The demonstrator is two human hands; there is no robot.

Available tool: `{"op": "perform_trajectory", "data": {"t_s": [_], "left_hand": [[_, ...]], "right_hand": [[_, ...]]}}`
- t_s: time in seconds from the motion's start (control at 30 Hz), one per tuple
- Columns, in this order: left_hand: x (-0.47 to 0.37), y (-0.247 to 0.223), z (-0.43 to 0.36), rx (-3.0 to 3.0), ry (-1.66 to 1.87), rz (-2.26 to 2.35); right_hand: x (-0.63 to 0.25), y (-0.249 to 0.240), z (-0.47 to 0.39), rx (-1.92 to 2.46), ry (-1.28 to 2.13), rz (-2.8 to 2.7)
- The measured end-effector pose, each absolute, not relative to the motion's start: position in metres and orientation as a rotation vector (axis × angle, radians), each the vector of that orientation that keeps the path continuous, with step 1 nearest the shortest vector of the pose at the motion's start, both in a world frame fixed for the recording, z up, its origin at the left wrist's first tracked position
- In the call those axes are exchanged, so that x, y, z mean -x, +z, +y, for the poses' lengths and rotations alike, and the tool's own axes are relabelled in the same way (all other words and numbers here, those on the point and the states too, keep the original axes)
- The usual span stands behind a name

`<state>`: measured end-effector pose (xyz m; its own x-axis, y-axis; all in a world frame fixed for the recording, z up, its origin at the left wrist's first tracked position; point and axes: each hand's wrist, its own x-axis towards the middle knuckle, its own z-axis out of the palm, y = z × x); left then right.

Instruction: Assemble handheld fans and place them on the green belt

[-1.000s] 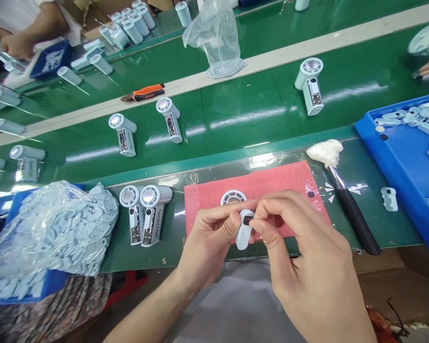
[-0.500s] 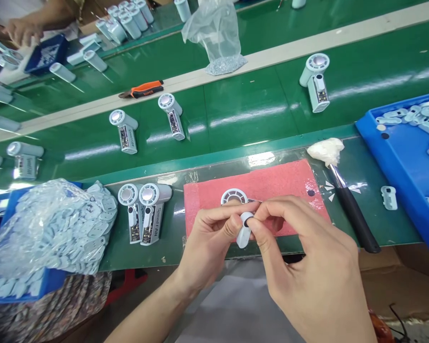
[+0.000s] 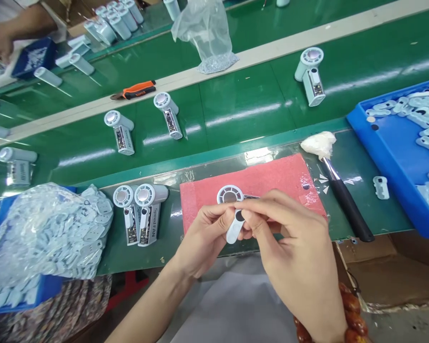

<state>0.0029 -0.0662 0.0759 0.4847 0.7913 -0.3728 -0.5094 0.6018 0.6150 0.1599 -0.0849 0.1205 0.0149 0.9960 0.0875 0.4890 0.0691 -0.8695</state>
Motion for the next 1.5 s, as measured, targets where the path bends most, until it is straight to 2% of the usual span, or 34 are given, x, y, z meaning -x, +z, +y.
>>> {"op": "perform_trajectory", "data": {"t_s": [0.43, 0.7, 0.87, 0.93, 1.13, 1.23, 1.33, 1.5], "left_hand": [[-0.014, 0.071, -0.072, -0.424, 0.877, 0.837], [-0.015, 0.067, -0.077, -0.542, 0.815, 0.752], [-0.019, 0.063, -0.082, -0.816, 1.138, 0.788], [-0.019, 0.06, -0.083, -1.01, 1.217, 0.874], [-0.004, 0.055, -0.072, -1.712, 1.233, 1.139], [0.013, 0.047, -0.058, -2.017, 1.064, 1.197], [0.023, 0.034, -0.046, -2.126, 0.836, 1.161], [0.02, 0.016, -0.04, -2.032, 0.865, 1.075]], "right_hand": [[-0.171, 0.108, -0.085, 1.466, 0.867, -1.653], [-0.18, 0.085, -0.09, 1.557, 0.909, -1.435], [-0.196, 0.075, -0.102, 1.546, 0.981, -1.437], [-0.196, 0.075, -0.104, 1.518, 0.906, -1.618], [-0.198, 0.075, -0.082, 1.363, 0.387, -1.984], [-0.208, 0.067, -0.064, 1.296, 0.287, -2.13], [-0.216, 0.059, -0.053, 1.208, 0.214, -2.278], [-0.216, 0.059, -0.048, 1.115, 0.223, -2.501]]}}
